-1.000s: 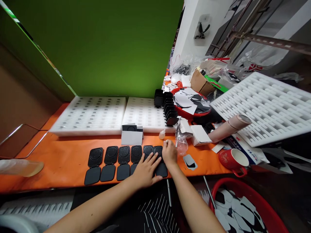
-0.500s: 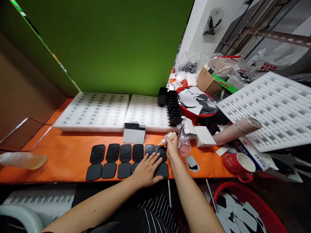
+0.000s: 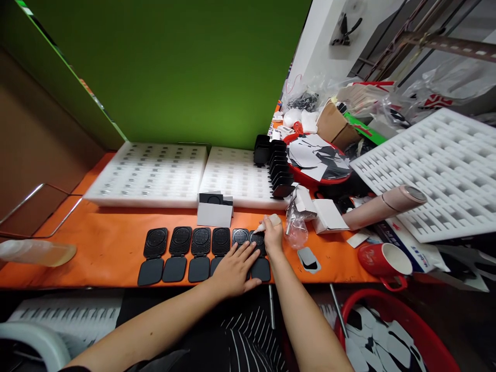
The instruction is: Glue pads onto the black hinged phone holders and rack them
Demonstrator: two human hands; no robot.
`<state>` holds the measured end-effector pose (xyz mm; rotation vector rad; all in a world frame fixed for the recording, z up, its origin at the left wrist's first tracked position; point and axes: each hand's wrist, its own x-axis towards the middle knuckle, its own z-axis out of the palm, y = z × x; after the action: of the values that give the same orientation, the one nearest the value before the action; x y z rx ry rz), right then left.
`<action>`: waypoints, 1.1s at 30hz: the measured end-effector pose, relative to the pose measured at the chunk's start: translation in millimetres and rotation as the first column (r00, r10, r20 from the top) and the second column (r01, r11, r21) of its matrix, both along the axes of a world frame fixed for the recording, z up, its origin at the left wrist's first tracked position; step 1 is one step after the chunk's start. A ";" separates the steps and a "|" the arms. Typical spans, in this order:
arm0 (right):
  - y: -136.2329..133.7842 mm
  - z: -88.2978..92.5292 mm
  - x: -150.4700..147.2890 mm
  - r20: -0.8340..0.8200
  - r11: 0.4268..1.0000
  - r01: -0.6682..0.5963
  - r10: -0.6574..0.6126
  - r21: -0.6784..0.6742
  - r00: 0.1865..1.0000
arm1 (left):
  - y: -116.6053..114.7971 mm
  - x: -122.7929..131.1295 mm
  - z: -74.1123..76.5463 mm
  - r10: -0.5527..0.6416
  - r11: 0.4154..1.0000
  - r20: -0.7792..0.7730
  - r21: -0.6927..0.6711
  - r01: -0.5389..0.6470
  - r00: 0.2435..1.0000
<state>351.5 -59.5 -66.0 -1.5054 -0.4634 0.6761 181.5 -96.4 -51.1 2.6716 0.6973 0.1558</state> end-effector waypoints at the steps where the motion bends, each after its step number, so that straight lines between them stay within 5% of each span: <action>1: 0.1 0.1 0.2 0.003 1.000 -0.006 0.006 -0.002 1.000 | 0.0 0.1 -0.4 0.001 1.000 0.001 -0.007 -0.001 1.000; 24: 2.7 -8.1 4.9 0.122 0.995 -0.100 0.103 -0.028 0.987 | -0.2 -0.5 -1.1 -0.006 1.000 0.000 -0.016 0.006 1.000; 33: 1.4 8.6 1.5 0.199 0.996 -0.019 0.036 -0.086 0.979 | -0.9 -0.3 -4.4 0.002 0.999 0.009 0.038 -0.002 1.000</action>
<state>353.0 -58.1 -57.5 -1.6576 -0.6167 0.5737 181.1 -97.4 -55.5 2.7050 0.7006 0.1839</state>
